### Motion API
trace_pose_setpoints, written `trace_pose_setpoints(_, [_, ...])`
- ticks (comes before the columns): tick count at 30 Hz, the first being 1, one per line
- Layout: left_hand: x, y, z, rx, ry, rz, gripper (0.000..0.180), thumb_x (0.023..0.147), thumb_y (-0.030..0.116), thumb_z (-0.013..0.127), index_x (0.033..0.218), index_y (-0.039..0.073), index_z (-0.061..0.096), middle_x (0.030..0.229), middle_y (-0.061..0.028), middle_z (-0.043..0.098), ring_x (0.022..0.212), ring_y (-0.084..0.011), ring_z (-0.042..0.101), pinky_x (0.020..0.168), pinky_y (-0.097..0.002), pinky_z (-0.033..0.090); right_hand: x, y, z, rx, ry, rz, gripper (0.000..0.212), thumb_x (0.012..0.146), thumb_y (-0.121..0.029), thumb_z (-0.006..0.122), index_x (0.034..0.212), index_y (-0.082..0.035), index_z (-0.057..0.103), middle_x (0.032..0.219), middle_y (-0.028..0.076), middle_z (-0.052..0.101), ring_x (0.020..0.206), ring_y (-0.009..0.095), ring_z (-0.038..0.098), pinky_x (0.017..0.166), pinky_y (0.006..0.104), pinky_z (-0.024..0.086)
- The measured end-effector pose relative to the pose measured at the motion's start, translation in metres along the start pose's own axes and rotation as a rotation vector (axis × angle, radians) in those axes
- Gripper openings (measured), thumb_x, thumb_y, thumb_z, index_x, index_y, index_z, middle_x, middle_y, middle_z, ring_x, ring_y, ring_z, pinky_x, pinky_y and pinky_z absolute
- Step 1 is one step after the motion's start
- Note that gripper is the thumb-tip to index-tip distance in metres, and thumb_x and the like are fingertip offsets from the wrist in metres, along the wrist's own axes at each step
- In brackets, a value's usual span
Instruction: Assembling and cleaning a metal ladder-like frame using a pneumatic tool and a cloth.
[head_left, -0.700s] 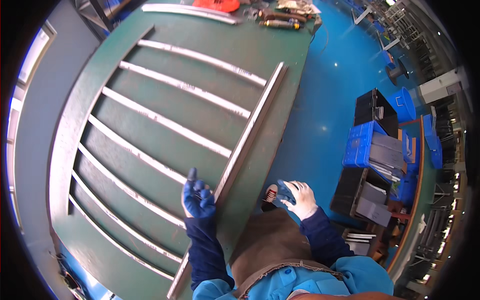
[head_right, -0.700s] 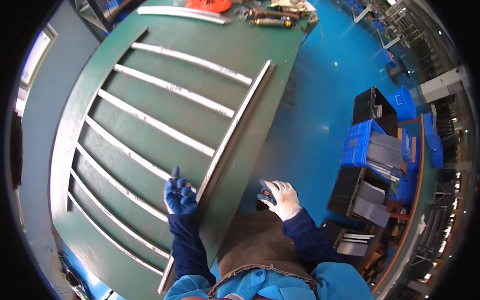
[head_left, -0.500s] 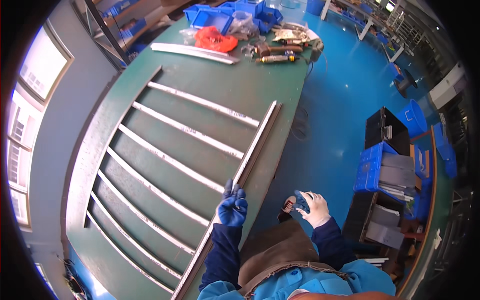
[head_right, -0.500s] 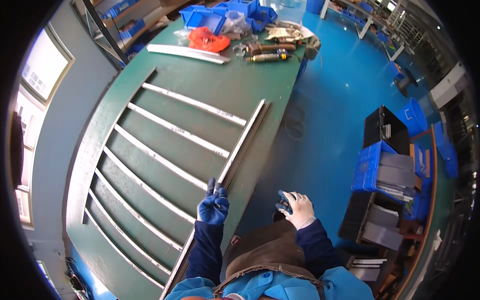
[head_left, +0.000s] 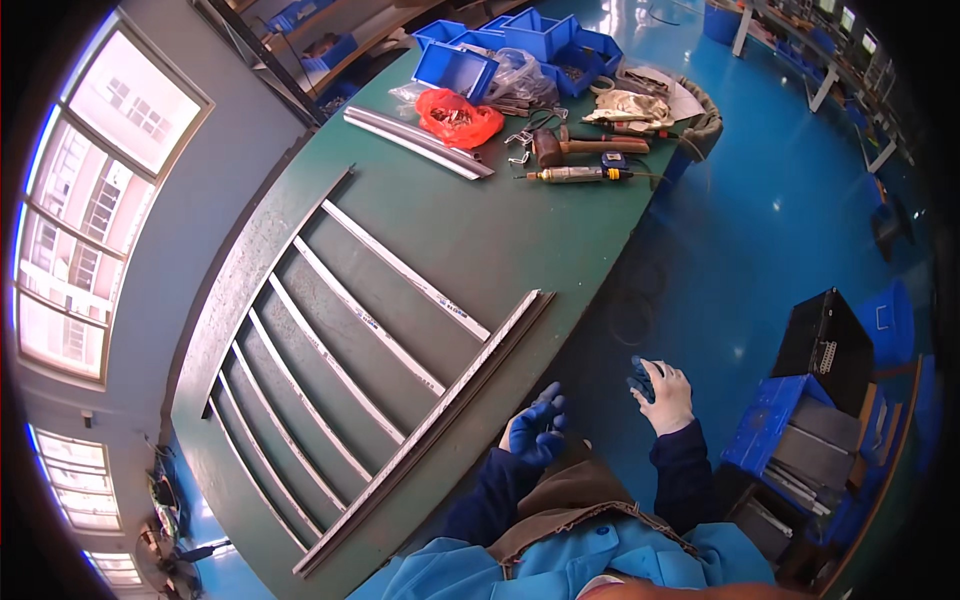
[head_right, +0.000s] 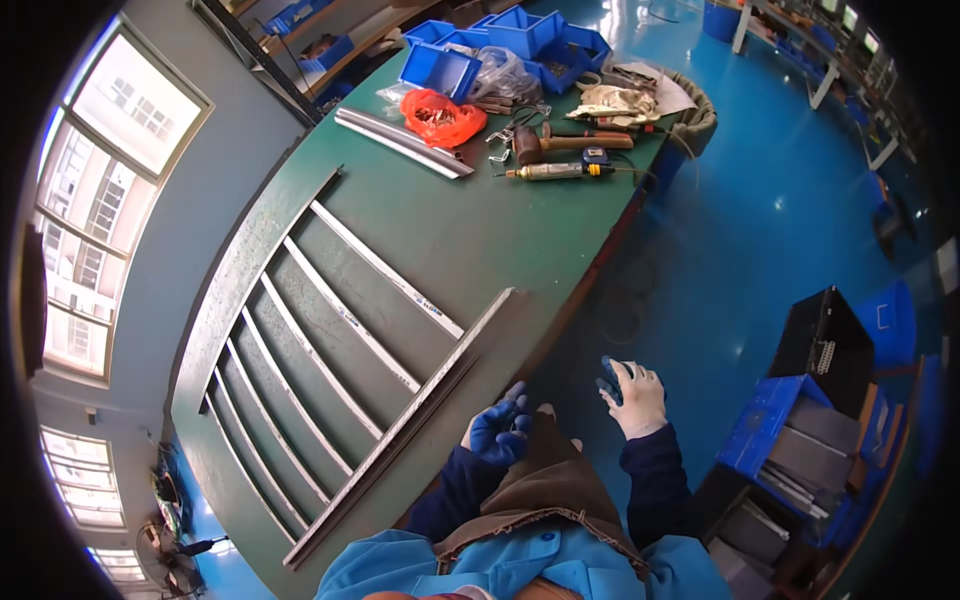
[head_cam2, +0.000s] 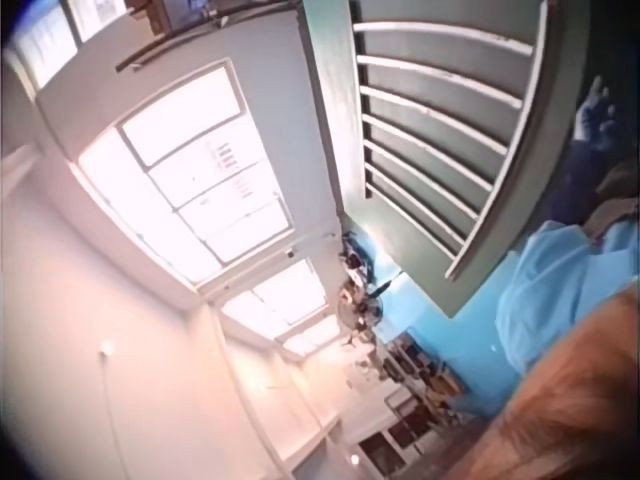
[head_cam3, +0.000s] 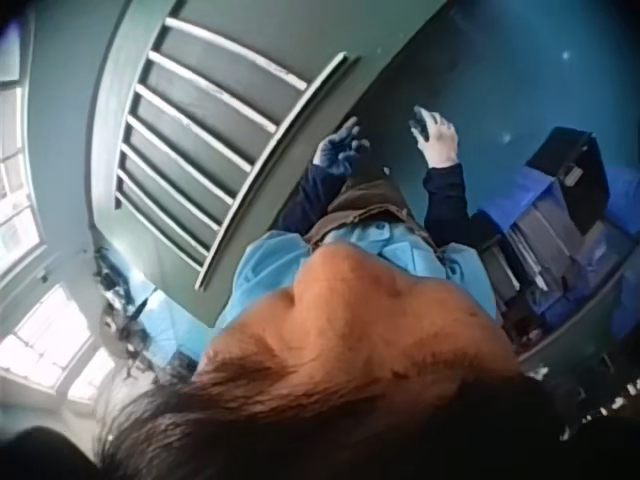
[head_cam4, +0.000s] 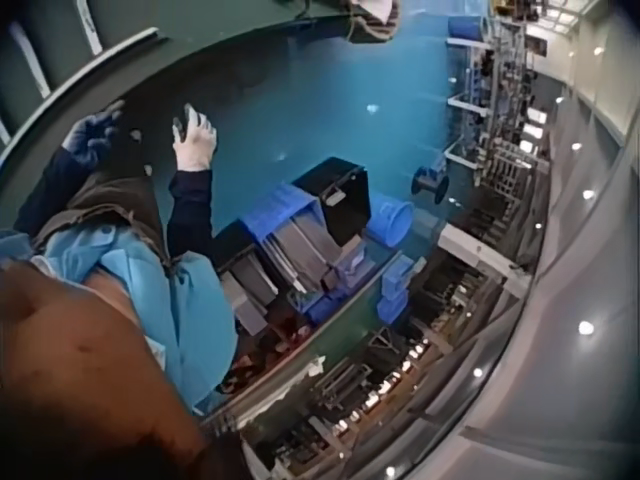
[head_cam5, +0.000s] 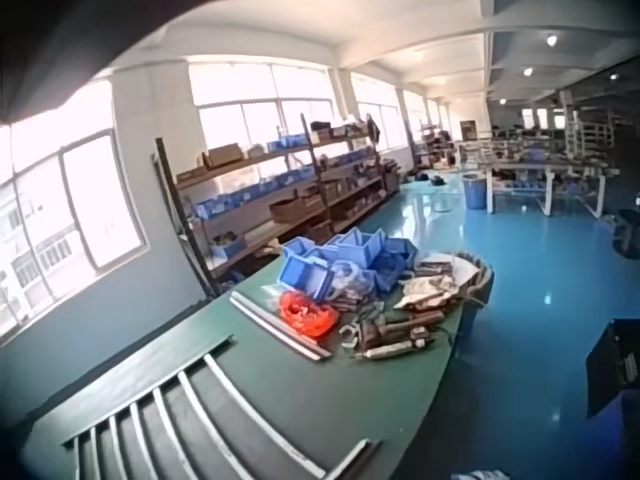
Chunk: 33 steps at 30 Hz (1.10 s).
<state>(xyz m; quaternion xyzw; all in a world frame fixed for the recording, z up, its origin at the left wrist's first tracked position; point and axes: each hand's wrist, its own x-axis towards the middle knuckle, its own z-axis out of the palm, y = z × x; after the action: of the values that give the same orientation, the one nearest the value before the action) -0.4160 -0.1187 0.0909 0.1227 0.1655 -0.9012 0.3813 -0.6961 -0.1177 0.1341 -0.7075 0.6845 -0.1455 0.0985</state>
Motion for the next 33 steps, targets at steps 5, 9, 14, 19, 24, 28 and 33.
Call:
trace_pose_setpoints(5, [0.047,0.03,0.011,0.002,-0.031,0.035,0.039,0.1,0.026,0.053,0.138,0.015,0.057,0.112,-0.0072,0.071,0.087,-0.0259,0.067,0.048,-0.0261,0.044,0.086,0.013,0.015,0.154,-0.032,-0.202,0.052,0.077,-0.024,0.078,0.125,-0.013,0.06,0.113,0.009,0.065,0.102,0.029,0.064,0.089,0.0411,0.05])
trace_pose_setpoints(9, [0.084,0.058,0.045,-0.018,-0.058,0.123,0.039,0.101,0.029,0.054,0.136,0.014,0.058,0.106,-0.0073,0.071,0.077,-0.0218,0.062,0.045,-0.0255,0.041,0.165,0.029,-0.001,0.16,-0.033,-0.201,0.055,0.075,-0.021,0.079,0.126,-0.012,0.06,0.114,0.01,0.065,0.103,0.031,0.063,0.09,0.0426,0.05])
trace_pose_setpoints(14, [0.122,0.089,0.101,0.022,0.044,0.254,0.036,0.1,0.028,0.057,0.133,0.013,0.057,0.095,-0.0044,0.068,0.069,-0.0178,0.058,0.042,-0.0232,0.037,0.27,0.045,-0.02,0.097,0.009,-0.287,0.055,0.075,-0.02,0.079,0.125,-0.01,0.06,0.115,0.012,0.064,0.105,0.034,0.062,0.091,0.0438,0.05])
trace_pose_setpoints(19, [0.118,0.11,0.119,-0.065,0.078,0.562,0.039,0.1,0.029,0.057,0.135,0.013,0.056,0.093,-0.0032,0.067,0.063,-0.0169,0.062,0.038,-0.0225,0.037,0.423,0.019,-0.02,0.18,-0.126,-0.617,0.053,0.073,-0.008,0.077,0.123,-0.004,0.061,0.119,0.018,0.062,0.107,0.04,0.06,0.095,0.0449,0.048])
trace_pose_setpoints(24, [0.123,0.106,0.131,-0.218,0.181,0.969,0.036,0.103,0.028,0.055,0.135,0.011,0.055,0.093,-0.0027,0.065,0.06,-0.0146,0.059,0.037,-0.0203,0.041,0.68,-0.009,0.058,-0.009,0.103,-0.734,0.057,0.085,-0.014,0.071,0.139,-0.013,0.054,0.126,0.017,0.061,0.112,0.038,0.061,0.094,0.0433,0.05])
trace_pose_setpoints(28, [0.163,0.086,0.143,-0.338,0.219,1.097,0.036,0.103,0.025,0.054,0.135,0.008,0.053,0.094,-0.0031,0.063,0.059,-0.0129,0.058,0.037,-0.0183,0.042,0.942,-0.021,0.181,-0.273,0.078,-0.69,0.057,0.092,-0.028,0.067,0.144,-0.021,0.046,0.131,0.018,0.06,0.116,0.036,0.061,0.092,0.0443,0.052])
trace_pose_setpoints(33, [0.217,0.063,0.145,-0.506,0.272,1.111,0.035,0.103,0.024,0.054,0.134,0.009,0.055,0.09,-0.004,0.067,0.061,-0.0131,0.059,0.035,-0.0173,0.037,1.093,-0.066,0.275,-0.443,-0.065,-0.688,0.056,0.09,-0.007,0.056,0.144,-0.017,0.047,0.129,0.023,0.06,0.115,0.04,0.062,0.097,0.0491,0.05])
